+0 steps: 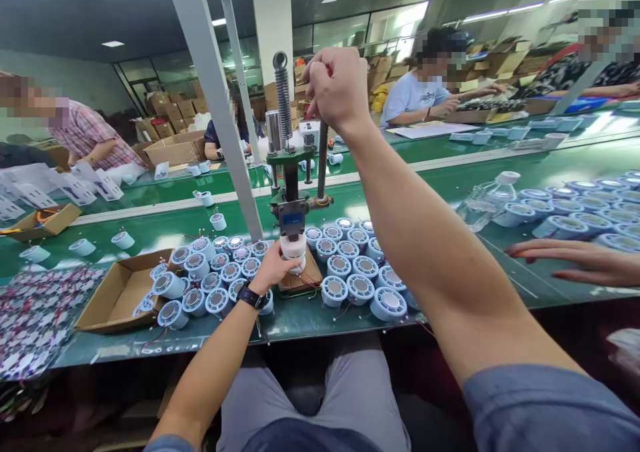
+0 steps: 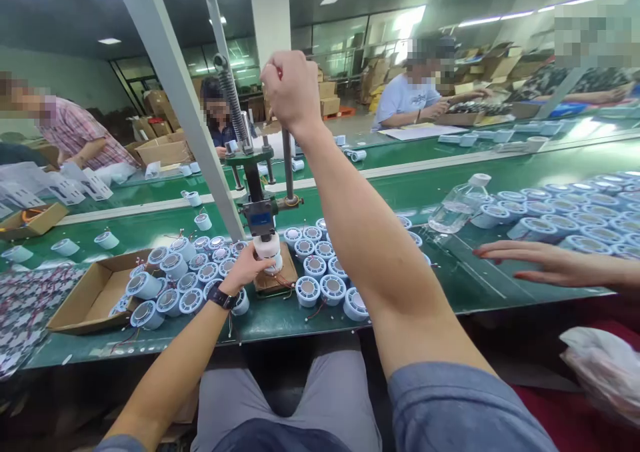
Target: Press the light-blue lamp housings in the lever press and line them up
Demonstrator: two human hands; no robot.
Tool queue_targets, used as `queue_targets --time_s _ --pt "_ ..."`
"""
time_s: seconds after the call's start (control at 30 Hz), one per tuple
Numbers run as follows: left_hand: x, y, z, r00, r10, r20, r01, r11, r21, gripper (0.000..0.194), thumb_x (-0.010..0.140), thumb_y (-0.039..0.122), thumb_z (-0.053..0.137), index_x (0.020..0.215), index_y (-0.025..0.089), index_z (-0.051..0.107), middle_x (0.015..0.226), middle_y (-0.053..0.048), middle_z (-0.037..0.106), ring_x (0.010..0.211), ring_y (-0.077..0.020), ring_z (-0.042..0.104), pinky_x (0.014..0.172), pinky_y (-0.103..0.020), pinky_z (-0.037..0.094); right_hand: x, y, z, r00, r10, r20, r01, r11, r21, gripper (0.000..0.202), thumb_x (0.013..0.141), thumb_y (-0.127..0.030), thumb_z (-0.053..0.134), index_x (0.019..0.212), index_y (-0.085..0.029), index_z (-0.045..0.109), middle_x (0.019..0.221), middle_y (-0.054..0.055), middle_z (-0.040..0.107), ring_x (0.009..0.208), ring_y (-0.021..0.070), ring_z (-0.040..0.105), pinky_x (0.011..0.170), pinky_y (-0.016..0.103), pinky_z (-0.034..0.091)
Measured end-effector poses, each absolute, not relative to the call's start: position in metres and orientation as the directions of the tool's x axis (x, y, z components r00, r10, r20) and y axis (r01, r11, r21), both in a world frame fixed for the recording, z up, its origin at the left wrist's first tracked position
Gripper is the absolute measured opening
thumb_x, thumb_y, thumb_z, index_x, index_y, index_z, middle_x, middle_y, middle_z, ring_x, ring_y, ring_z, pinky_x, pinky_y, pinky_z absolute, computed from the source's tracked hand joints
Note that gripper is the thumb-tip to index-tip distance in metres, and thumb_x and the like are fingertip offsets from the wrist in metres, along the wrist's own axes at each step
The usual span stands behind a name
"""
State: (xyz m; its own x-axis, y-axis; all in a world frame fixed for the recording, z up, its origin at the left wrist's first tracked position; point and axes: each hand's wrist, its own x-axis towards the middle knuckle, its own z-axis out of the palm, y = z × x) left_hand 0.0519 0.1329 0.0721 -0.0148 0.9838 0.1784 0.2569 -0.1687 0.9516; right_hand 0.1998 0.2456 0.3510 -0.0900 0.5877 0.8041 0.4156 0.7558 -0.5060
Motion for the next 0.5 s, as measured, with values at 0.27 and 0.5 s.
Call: queue_targets --time_s 0.27,0.5 --pt "0.047 0.127 0.059 0.008 0.981 0.194 0.202 -0.192 0.960 0.073 0.064 0.016 0.078 0.132 0.015 0.052 0.129 -0.013 0.063 0.116 -0.0282 0.060 0.104 -0.043 0.044 0.252 0.119 0.278 -0.106 0.423 0.900 0.327 0.869 -0.370 0.023 0.096 -0.022 0.049 0.106 -0.021 0.070 0.096 0.002 0.067 0.089 0.0138 0.065 0.083 0.032 0.055" --pt "0.048 0.126 0.057 -0.034 0.972 0.234 0.212 -0.222 0.952 0.076 0.060 0.012 0.081 0.130 0.018 0.054 0.128 -0.011 0.063 0.122 -0.0299 0.055 0.110 -0.045 0.037 0.278 0.028 0.102 -0.016 0.277 0.961 0.422 0.873 -0.244 0.022 0.080 -0.006 0.060 0.087 -0.025 0.070 0.087 0.003 0.060 0.089 0.0224 0.065 0.078 0.043 0.056"
